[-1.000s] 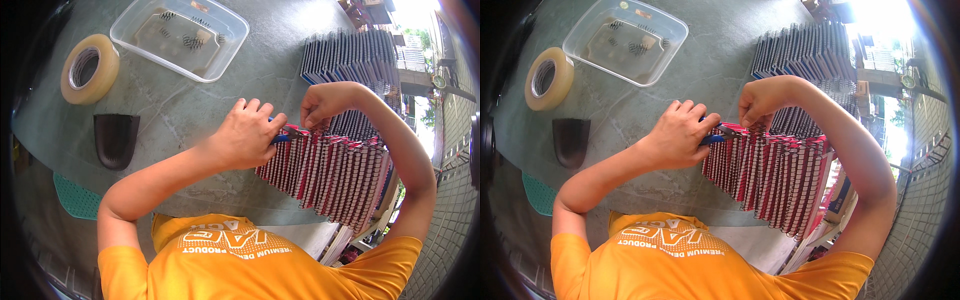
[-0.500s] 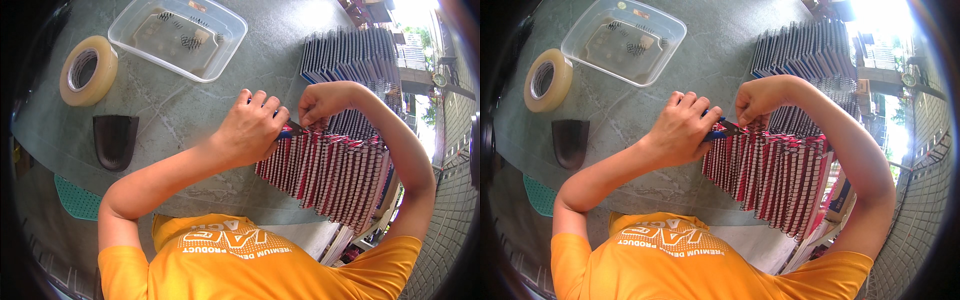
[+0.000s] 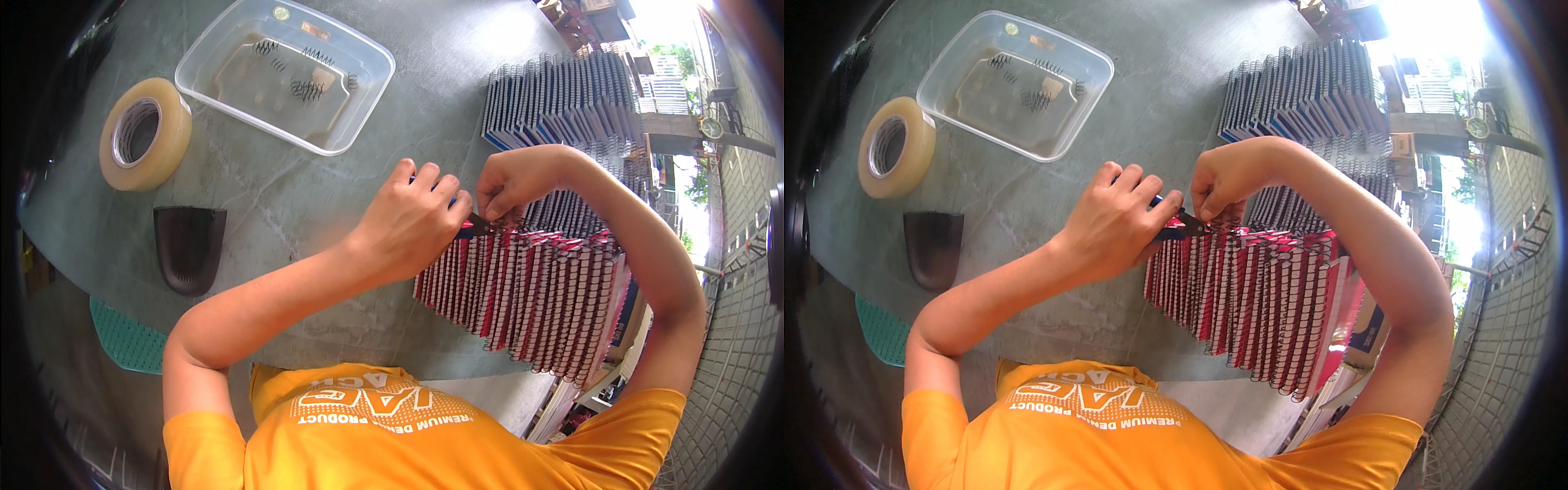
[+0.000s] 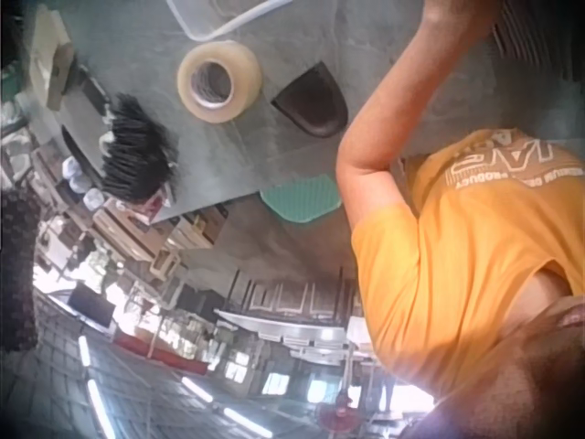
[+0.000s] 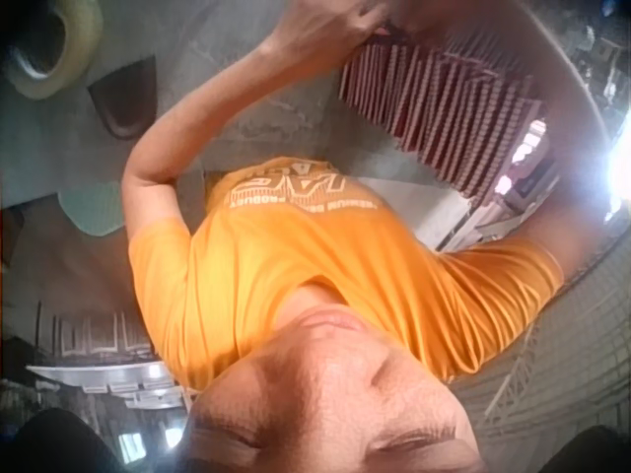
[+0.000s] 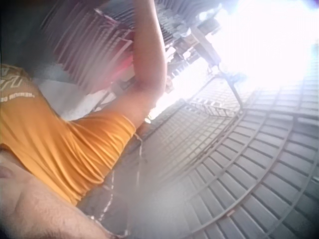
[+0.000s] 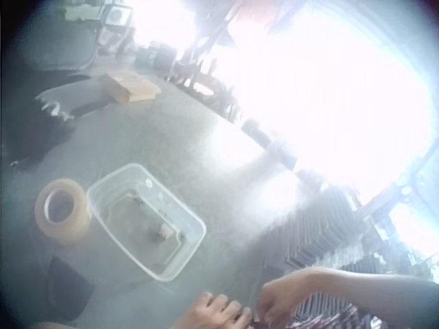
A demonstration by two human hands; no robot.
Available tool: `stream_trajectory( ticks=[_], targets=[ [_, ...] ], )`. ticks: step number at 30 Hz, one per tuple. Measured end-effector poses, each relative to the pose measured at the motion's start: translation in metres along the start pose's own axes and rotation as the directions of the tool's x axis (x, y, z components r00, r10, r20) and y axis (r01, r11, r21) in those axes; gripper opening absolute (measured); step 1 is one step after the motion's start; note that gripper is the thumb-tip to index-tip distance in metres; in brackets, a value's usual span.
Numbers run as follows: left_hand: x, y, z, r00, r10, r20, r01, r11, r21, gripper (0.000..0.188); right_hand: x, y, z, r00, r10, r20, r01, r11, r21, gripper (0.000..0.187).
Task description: The person uses a pair of side cutters to snip the protruding ends of plastic spiral bindings from a stack of notebooks, placing the trimmed pieces into a clear container.
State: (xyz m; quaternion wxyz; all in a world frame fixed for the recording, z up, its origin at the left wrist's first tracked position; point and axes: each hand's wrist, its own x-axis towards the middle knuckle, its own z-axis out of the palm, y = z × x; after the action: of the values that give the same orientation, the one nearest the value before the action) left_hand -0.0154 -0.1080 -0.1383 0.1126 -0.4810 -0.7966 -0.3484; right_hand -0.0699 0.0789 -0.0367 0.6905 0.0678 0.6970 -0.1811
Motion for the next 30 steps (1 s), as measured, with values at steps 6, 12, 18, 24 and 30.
stream_trajectory(
  ticks=[6,12,18,24,30],
  targets=[
    [-0.006,0.001,0.011,0.990,-0.091,0.110,0.108,0.982,-0.154,0.025,0.000,-0.006,0.001,0.995,-0.029,0.095,0.036,0.997,-0.074,0.024],
    [-0.014,0.008,-0.005,0.988,-0.125,0.094,0.136,0.983,-0.124,0.046,0.003,-0.001,0.000,0.992,-0.042,0.120,0.058,0.990,-0.129,0.022],
    [-0.013,0.011,-0.012,0.996,-0.055,0.067,0.064,0.988,-0.141,0.048,-0.001,-0.002,0.000,0.990,-0.019,0.136,0.022,0.999,-0.023,0.020],
    [-0.010,0.013,-0.004,0.990,-0.024,0.142,0.048,0.984,-0.171,0.041,0.000,-0.004,0.001,0.989,-0.010,0.149,0.018,0.999,-0.049,0.017],
    [-0.016,0.012,0.007,0.980,-0.070,0.186,0.123,0.949,-0.289,0.038,-0.003,-0.002,0.001,0.992,-0.006,0.129,0.014,0.998,-0.060,0.017]
  ],
)
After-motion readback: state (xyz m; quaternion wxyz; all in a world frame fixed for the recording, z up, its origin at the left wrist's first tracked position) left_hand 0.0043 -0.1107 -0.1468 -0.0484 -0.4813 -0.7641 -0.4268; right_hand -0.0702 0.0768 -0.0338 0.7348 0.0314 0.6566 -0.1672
